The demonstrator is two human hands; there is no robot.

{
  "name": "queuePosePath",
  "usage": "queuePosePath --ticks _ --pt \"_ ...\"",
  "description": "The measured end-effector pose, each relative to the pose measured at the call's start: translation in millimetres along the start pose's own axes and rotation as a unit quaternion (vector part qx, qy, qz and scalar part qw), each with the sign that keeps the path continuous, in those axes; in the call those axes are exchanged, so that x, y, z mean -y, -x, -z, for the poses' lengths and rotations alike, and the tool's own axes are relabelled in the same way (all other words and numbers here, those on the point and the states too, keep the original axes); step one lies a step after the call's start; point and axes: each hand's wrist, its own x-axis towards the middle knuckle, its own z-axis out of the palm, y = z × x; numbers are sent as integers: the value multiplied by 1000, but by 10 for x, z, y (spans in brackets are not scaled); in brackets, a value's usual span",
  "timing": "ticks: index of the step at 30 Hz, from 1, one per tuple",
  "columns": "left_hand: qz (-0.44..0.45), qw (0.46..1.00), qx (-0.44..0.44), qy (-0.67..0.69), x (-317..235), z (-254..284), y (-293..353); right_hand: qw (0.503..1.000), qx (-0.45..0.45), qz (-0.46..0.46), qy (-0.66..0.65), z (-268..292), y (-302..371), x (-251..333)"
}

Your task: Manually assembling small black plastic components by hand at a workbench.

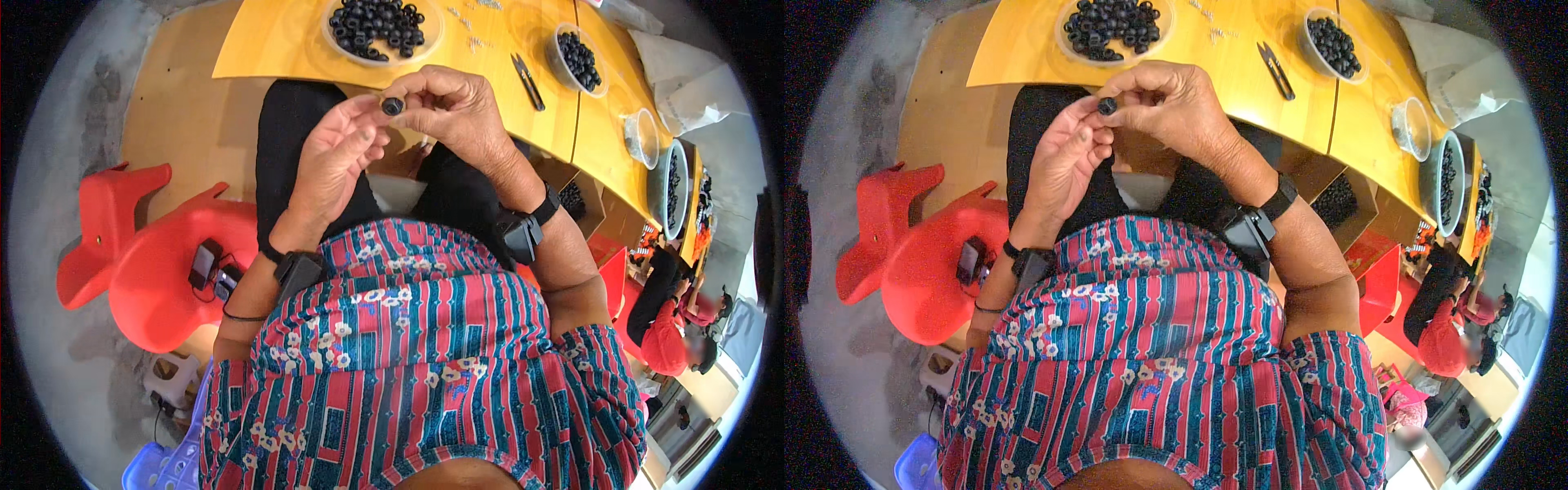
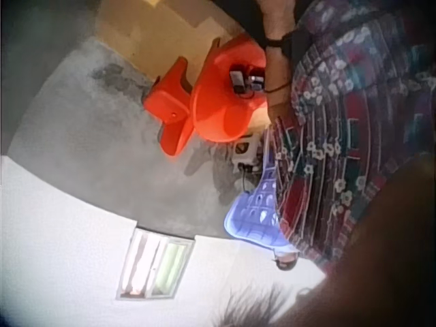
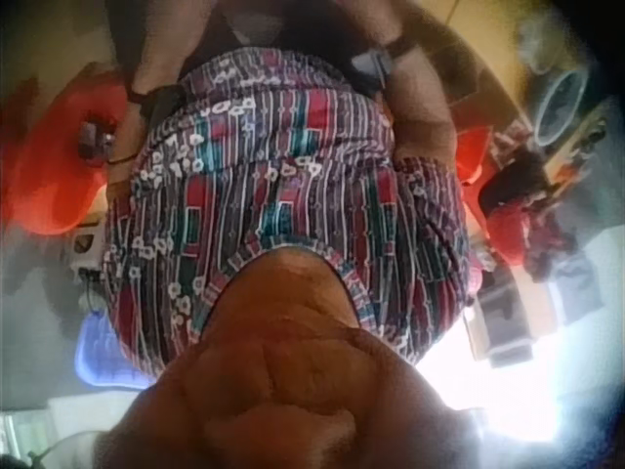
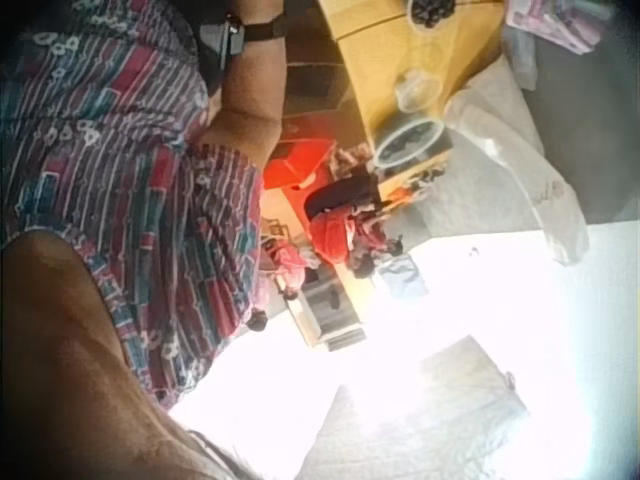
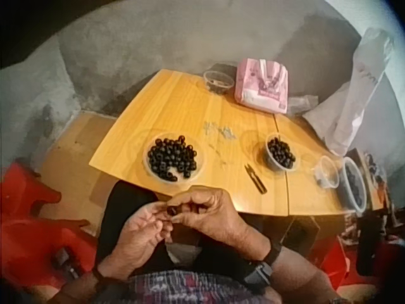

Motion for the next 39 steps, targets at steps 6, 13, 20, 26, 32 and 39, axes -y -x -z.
queuePosePath --ticks 6,13,20,26,32,39 --pt "-17 995 -57 -74 448 77 57 980 -20 -100 -169 -213 541 -462" --pt "-23 975 -96 -198 917 -63 -123 868 -75 -234 -431 63 873 -1086" --pt "-44 958 -89 -269 1095 -111 -245 848 -16 -209 -487 288 907 -1262" --pt "-13 971 -111 -212 1182 -73 -313 903 -43 -232 -358 272 921 -1276" --pt "-7 973 -111 -203 1198 -103 -336 961 -65 -182 -197 276 896 -1226" --pt "7 976 -121 -182 1228 -118 -332 991 -77 -94 -51 268 928 -1243"
